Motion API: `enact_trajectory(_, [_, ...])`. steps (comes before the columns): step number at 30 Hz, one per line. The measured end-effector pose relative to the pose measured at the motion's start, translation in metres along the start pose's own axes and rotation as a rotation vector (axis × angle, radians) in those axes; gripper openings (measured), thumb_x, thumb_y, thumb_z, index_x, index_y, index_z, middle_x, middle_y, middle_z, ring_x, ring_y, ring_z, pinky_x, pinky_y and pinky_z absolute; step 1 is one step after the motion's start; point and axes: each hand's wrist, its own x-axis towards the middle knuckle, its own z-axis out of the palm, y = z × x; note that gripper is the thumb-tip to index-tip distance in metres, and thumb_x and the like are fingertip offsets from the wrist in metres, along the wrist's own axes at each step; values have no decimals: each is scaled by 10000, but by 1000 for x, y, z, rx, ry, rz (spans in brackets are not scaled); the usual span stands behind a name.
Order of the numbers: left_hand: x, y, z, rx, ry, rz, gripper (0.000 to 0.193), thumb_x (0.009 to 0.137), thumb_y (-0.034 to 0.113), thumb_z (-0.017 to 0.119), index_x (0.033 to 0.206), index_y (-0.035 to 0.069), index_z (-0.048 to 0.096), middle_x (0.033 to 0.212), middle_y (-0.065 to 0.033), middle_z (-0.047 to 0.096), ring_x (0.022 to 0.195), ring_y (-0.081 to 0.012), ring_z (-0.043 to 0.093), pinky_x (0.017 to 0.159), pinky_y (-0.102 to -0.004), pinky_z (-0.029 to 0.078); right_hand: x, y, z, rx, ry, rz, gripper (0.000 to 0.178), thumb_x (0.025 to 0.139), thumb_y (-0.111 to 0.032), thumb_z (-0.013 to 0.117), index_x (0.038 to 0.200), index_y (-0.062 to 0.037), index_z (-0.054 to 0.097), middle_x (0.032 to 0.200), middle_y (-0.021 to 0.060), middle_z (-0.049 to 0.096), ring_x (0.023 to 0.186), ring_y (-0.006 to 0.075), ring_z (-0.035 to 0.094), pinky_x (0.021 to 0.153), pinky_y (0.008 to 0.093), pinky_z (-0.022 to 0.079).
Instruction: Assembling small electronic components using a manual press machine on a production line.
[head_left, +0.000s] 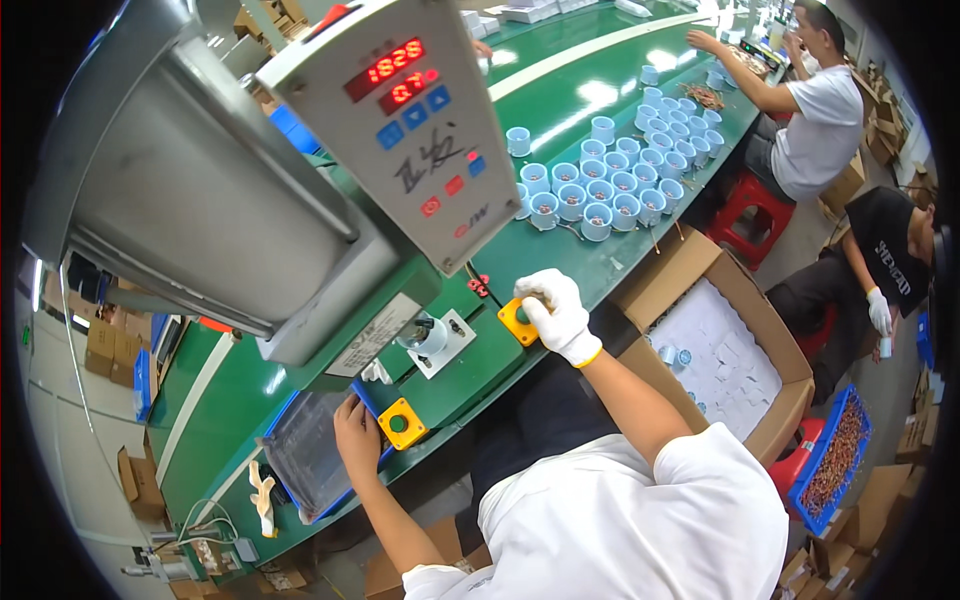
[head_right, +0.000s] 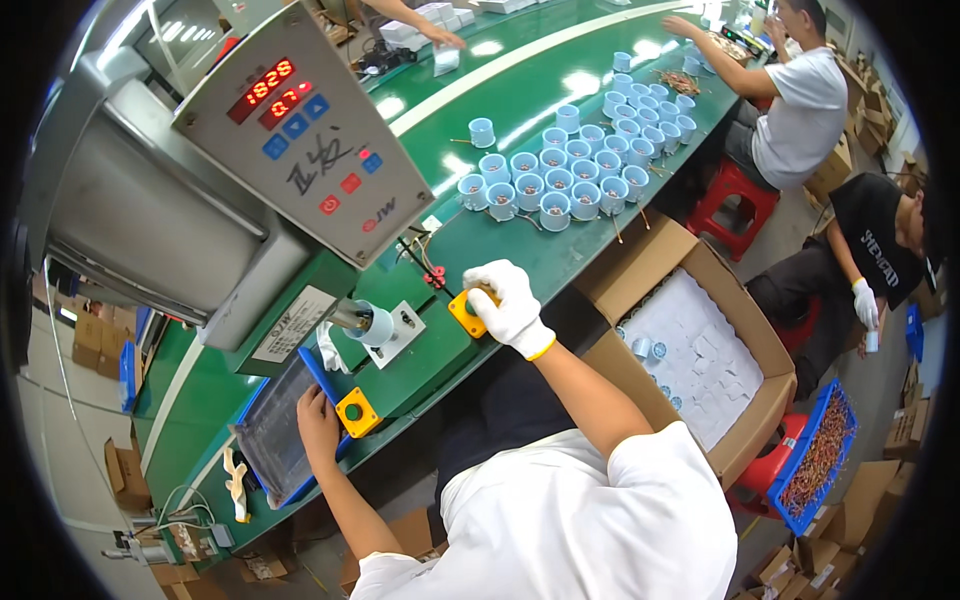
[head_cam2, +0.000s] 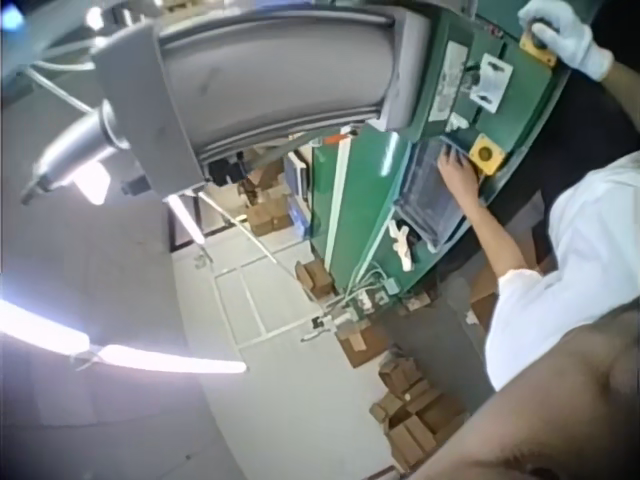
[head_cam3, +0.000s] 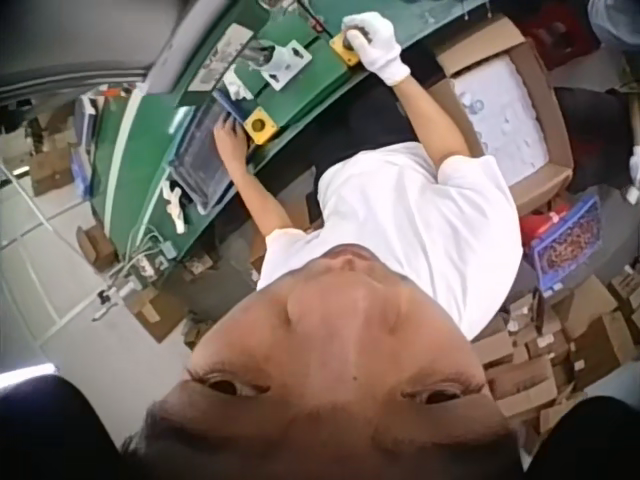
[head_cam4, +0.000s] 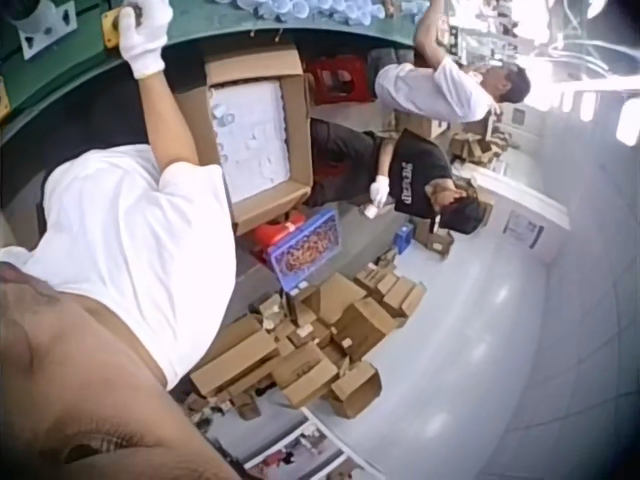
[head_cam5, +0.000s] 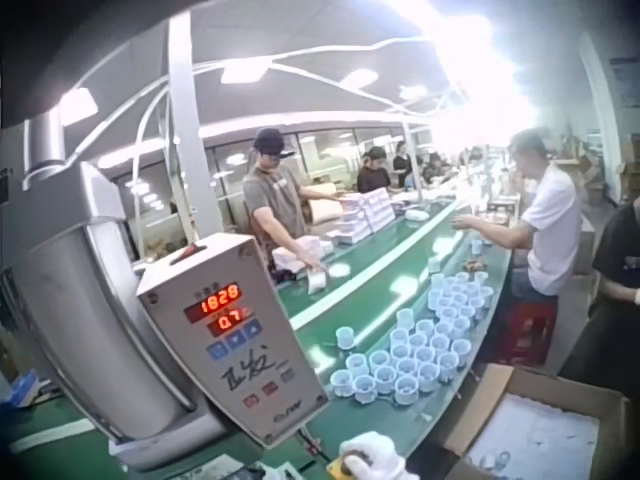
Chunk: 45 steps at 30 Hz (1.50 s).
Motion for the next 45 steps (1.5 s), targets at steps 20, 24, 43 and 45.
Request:
enact_trajectory(20, [-1, -1, -3, -158, -21, -49, 159, 938, 59, 746, 1044, -41, 683, 1293, -177, 687, 1223, -401, 607, 1064, -468, 508, 3, -1, 4, 51, -7, 25, 169, 898, -50, 718, 1058, -39, 771, 1013, 142, 758, 930, 336, 738, 852, 431, 596])
enact_trajectory(24, [-5, -10, 0, -134, -23, -16, 149, 948, 48, 726, 1060, -32, 669, 1293, -173, 685, 1218, -404, 602, 1058, -479, 501, 5, -14, 2, -68, 23, -129, 204, 867, -92, 758, 1065, -42, 772, 990, 134, 756, 922, 358, 730, 834, 446, 587])
enact_trajectory(43, [-15, 54, 9, -548, 203, -58, 197, 1136, 120, 569, 1178, -44, 670, 1151, -106, 729, 996, -190, 647, 900, -347, 511, 62, -122, 48, 37, 278, -608, 208, 712, -104, 822, 775, -57, 629, 878, 129, 695, 693, 348, 658, 604, 419, 514])
enact_trajectory(45, [-16, 71, 23, -574, 266, 35, 182, 1135, 112, 562, 1162, -38, 659, 1207, -122, 721, 1011, -209, 646, 908, -355, 513, 75, -102, 25, 161, 257, -273, 229, 723, -84, 835, 687, -52, 611, 863, 141, 717, 741, 360, 704, 637, 439, 543])
